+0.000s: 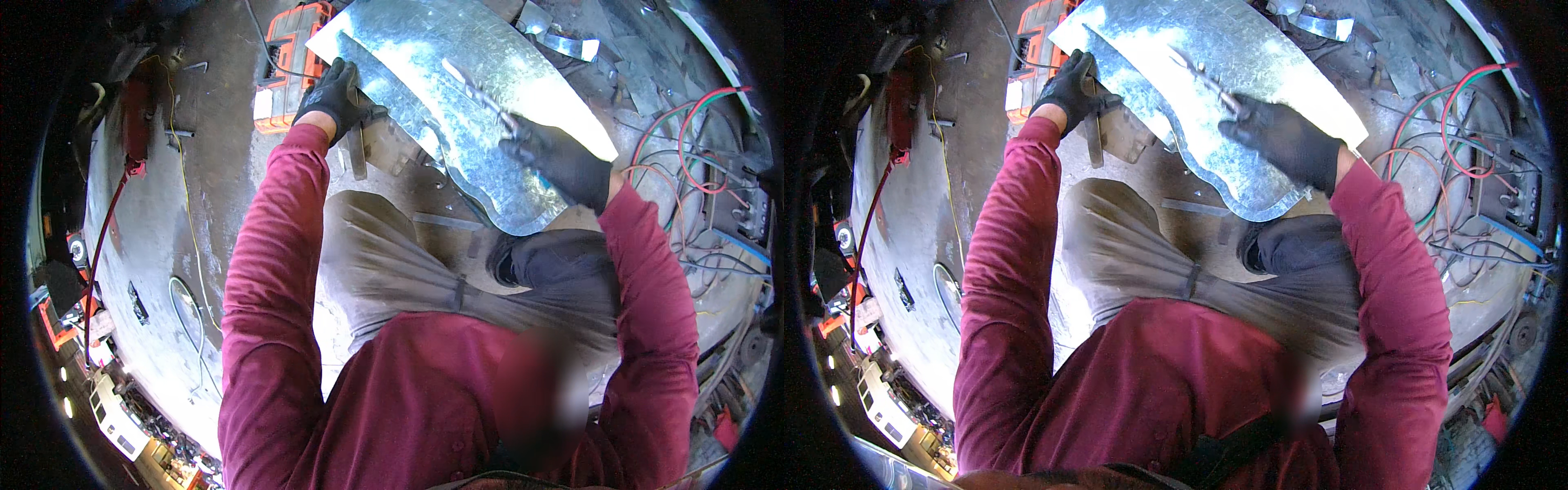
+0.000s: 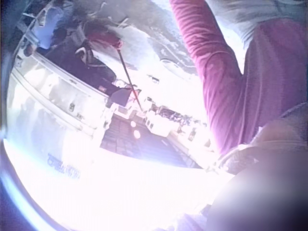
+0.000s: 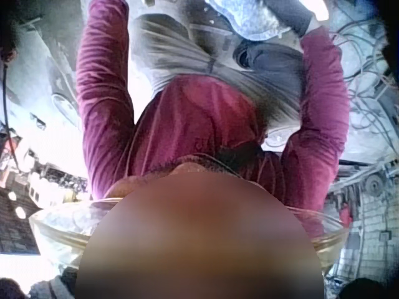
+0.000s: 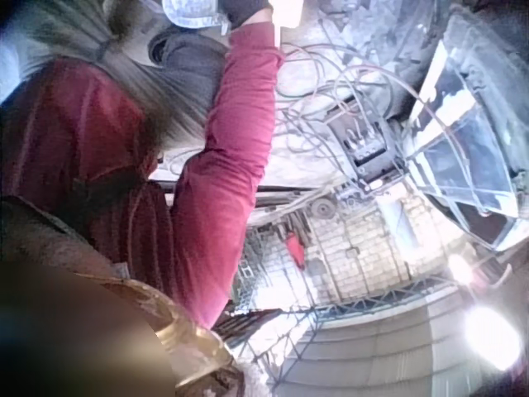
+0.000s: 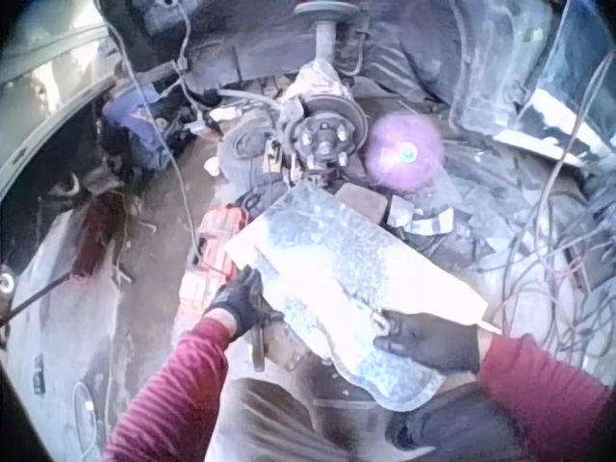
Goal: The person kneels on the floor and uses tin snips to cut a large metal sheet into smaller pieces. After cutting, they stand, walk to a gas cylinder cart, and adjust the regulator valves.
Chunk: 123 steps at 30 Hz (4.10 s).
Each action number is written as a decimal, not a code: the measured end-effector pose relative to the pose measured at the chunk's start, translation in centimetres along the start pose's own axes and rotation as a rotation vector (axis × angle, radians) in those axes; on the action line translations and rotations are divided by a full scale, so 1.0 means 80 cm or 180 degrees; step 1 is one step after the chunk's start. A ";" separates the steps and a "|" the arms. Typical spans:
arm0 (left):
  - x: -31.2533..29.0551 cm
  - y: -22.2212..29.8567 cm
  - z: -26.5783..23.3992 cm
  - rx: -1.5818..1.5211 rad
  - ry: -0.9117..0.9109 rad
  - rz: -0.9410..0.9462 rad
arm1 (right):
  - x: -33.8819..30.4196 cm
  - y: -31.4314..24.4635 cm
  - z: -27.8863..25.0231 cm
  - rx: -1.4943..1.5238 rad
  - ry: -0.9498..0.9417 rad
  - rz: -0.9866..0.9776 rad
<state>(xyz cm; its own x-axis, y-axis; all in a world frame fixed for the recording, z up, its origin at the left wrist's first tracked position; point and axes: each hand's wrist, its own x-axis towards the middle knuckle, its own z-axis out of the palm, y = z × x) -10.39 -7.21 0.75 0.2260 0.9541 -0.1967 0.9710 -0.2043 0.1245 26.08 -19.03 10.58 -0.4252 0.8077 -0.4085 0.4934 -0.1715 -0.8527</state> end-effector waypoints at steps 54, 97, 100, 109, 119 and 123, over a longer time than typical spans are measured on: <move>0.100 -0.079 0.035 -0.0786 0.0686 -0.0911 | 0.030 0.064 0.080 0.1277 -0.1207 0.0886; 0.008 -0.005 0.055 -0.1888 0.0927 -0.0977 | 0.102 0.058 0.098 0.2504 -0.1643 0.1201; 0.024 -0.008 0.068 -0.1038 0.0615 -0.0733 | 0.107 0.052 0.099 0.2167 -0.1618 0.1209; 0.026 0.041 0.071 -0.1984 0.1309 -0.1964 | 0.098 0.031 0.099 0.2629 -0.1969 0.1087; 0.015 0.062 0.065 -0.2835 0.1142 -0.2130 | 0.119 0.082 0.090 0.2711 -0.2254 0.0996; 0.005 0.066 0.051 -0.2939 0.1015 -0.1926 | 0.131 0.111 0.084 0.2432 -0.2298 0.0585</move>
<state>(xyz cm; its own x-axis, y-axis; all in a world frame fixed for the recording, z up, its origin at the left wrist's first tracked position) -4.85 -8.80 -2.64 -0.4159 0.8802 -0.2286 0.4560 0.4193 0.7850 20.91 -15.90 -3.43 -0.8652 0.2509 -0.4341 0.0956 -0.7674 -0.6340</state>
